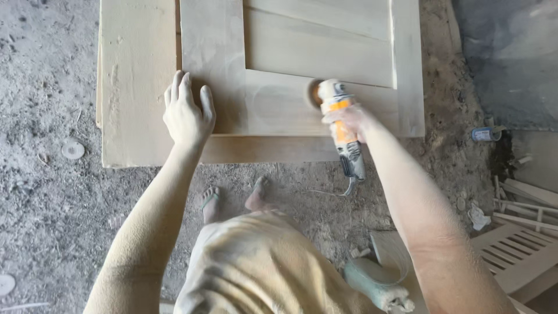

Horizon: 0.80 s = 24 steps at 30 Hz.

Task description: The person uses an electric sander to smooth the surface of a wooden door. They move the sander systematically across the panels and frame, generating sawdust as they work.

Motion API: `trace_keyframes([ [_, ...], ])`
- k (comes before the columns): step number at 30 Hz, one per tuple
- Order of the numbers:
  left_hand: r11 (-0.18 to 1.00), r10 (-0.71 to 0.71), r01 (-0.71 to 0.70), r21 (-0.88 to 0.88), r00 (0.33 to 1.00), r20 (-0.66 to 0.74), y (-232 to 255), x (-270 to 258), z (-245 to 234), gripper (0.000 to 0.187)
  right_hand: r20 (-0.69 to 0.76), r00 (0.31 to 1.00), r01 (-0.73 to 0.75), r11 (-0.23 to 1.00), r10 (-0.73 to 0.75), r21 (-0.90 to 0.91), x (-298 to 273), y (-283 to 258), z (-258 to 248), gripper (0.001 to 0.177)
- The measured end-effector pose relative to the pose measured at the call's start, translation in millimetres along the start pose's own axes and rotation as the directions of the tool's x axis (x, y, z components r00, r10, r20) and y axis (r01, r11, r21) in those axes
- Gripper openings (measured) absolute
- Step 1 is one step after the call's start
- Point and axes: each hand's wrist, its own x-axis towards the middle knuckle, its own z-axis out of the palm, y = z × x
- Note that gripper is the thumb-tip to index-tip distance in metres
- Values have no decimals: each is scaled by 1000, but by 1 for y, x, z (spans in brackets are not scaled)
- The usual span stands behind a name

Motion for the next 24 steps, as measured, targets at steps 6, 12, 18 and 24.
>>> trace_keyframes([
  [6, 1000, 7, -7, -11, 1000, -14, 2, 4, 0, 43, -59, 980, 116, 790, -190, -603, 6, -39, 77, 36],
  [12, 1000, 18, -18, 2, 1000, -22, 3, 5, 3, 44, -62, 997, 29, 980, -43, -198, 8, -55, 72, 43],
  [18, 1000, -1, 1, -7, 1000, -2, 4, 5, 1, 46, -66, 995, 45, 906, -80, -422, -7, -43, 72, 41],
  [24, 1000, 18, -18, 16, 1000, -1, 2, 7, 2, 43, -95, 994, 27, 964, -54, -263, -2, -50, 67, 47],
])
